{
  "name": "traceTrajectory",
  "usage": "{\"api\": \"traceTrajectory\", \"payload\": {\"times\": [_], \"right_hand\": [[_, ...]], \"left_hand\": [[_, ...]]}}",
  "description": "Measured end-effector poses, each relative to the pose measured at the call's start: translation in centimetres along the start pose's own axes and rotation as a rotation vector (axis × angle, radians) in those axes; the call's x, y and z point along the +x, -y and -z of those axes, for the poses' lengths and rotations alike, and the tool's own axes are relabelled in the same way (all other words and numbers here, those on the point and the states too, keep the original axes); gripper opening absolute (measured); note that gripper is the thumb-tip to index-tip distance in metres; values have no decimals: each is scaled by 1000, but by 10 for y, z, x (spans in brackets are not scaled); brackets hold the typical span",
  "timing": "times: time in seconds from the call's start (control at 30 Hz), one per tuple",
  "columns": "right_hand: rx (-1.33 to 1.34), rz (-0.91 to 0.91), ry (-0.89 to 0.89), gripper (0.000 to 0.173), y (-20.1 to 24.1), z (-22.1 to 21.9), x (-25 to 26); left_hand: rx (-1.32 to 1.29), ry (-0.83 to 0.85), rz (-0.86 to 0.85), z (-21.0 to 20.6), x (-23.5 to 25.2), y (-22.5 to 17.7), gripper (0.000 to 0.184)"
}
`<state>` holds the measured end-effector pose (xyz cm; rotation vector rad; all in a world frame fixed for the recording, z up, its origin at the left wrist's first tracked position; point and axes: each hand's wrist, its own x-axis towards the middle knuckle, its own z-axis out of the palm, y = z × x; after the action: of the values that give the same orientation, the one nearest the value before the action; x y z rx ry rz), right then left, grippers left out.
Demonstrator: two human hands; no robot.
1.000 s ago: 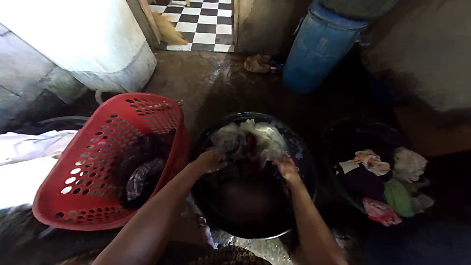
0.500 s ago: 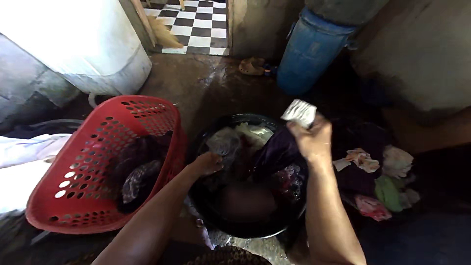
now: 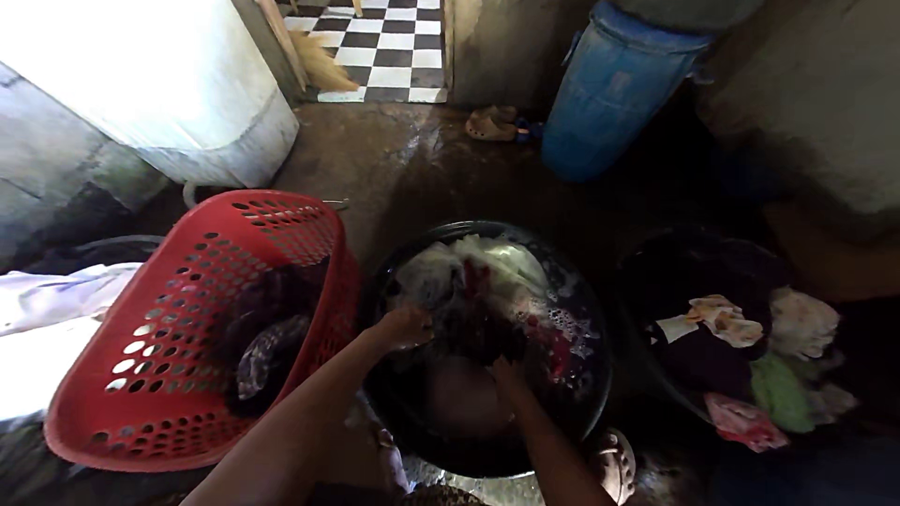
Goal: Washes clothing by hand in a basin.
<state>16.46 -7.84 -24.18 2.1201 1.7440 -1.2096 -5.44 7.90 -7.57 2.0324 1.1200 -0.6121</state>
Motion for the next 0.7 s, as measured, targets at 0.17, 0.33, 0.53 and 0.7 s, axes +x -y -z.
{"api": "traceTrajectory", "payload": {"times": [0.17,0.33,0.53,0.7], "right_hand": [[186,-247,59,52,-12,-4,-11],[174,-107,119,47,-9,44,-7],[366,-16,-271,53,76,175,-96],[690,270,-549,31,118,217,-162]], "left_hand": [[-7,-4,-40,-5,0,4,40],[68,-10,-39,-6,-7,1,42],[64,-78,-35,-11,-20,-4,53],[87,-174,-119,-25,-18,-9,95]]}}
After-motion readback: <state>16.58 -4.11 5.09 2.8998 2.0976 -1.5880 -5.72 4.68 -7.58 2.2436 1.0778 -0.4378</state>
